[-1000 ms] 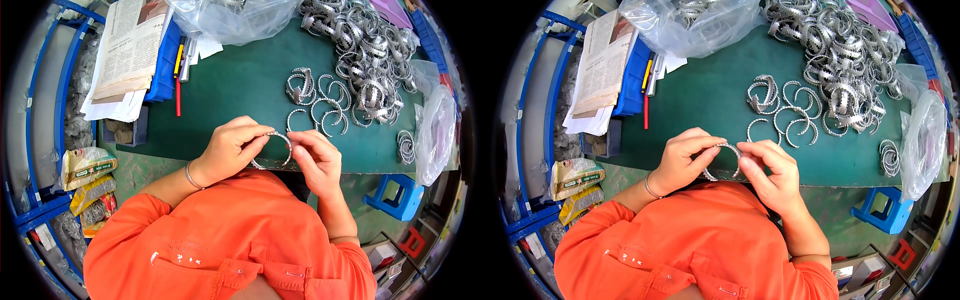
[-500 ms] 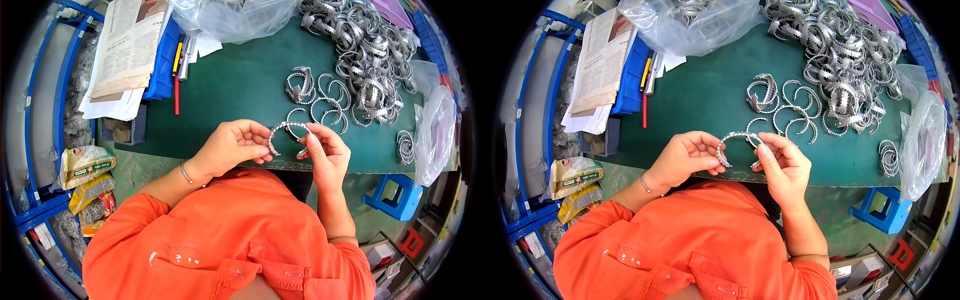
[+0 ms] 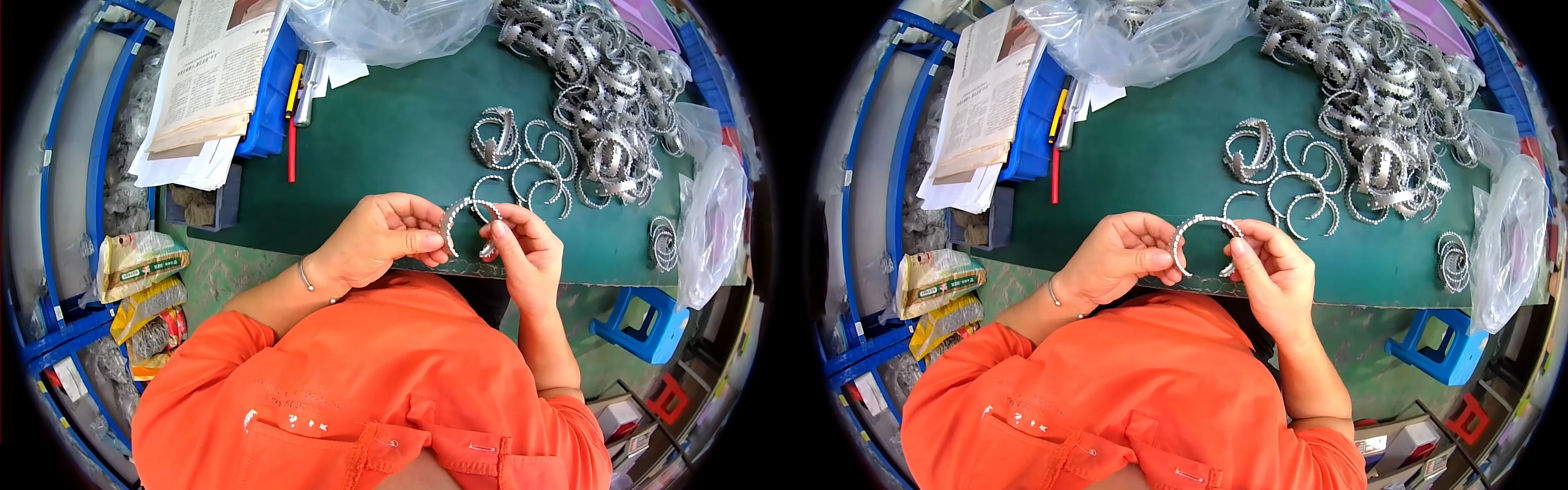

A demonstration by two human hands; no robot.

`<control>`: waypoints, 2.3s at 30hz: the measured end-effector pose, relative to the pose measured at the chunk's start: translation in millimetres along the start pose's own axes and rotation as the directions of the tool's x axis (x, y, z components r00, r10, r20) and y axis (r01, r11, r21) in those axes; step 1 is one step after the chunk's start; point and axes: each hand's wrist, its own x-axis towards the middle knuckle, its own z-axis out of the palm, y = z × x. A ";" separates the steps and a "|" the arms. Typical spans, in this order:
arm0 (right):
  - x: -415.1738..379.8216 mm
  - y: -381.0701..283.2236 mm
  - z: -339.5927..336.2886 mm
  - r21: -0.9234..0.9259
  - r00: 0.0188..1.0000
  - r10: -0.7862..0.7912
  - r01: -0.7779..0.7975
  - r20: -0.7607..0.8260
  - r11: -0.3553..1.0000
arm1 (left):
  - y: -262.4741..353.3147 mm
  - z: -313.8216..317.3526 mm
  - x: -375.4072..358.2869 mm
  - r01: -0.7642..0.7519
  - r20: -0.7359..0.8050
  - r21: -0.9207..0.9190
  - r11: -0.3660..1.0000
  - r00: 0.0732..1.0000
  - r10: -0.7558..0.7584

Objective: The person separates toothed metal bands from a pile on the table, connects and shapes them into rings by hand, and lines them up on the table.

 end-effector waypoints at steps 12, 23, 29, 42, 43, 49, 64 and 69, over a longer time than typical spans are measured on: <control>-1.6 -8.3 16.5 -0.308 0.912 -0.331 0.396 0.242 0.865 | 2.8 7.9 -1.7 -0.036 -0.077 0.116 0.993 0.996 0.045; 5.0 -3.0 11.7 -0.542 0.668 -0.634 0.722 0.388 0.429 | -4.2 4.7 1.8 -0.029 -0.049 0.039 0.999 0.998 0.031; 5.5 -2.7 11.0 -0.564 0.624 -0.645 0.752 0.441 0.342 | -7.8 2.9 1.4 -0.026 -0.072 0.061 0.998 0.997 0.030; -3.8 6.0 -3.3 0.494 0.969 0.039 -0.159 0.245 0.855 | -0.7 6.7 2.2 -0.012 -0.055 0.273 0.962 0.998 0.028; -3.0 5.2 -4.3 0.495 0.969 0.037 -0.157 0.243 0.855 | -0.2 5.5 1.9 -0.012 -0.053 0.275 0.961 0.998 0.028; 2.9 3.2 -10.4 0.409 0.971 0.147 -0.213 0.186 0.887 | 5.5 5.0 0.1 0.039 -0.154 0.266 0.963 0.988 0.003; -1.4 -0.5 -7.3 0.103 0.985 0.129 -0.141 0.110 0.985 | 4.3 11.3 -2.3 0.023 -0.077 0.321 0.947 0.997 0.002; 0.8 -0.9 -8.8 0.168 0.996 0.067 -0.076 0.056 0.983 | 4.1 9.5 -3.3 0.028 -0.038 0.239 0.971 0.999 -0.019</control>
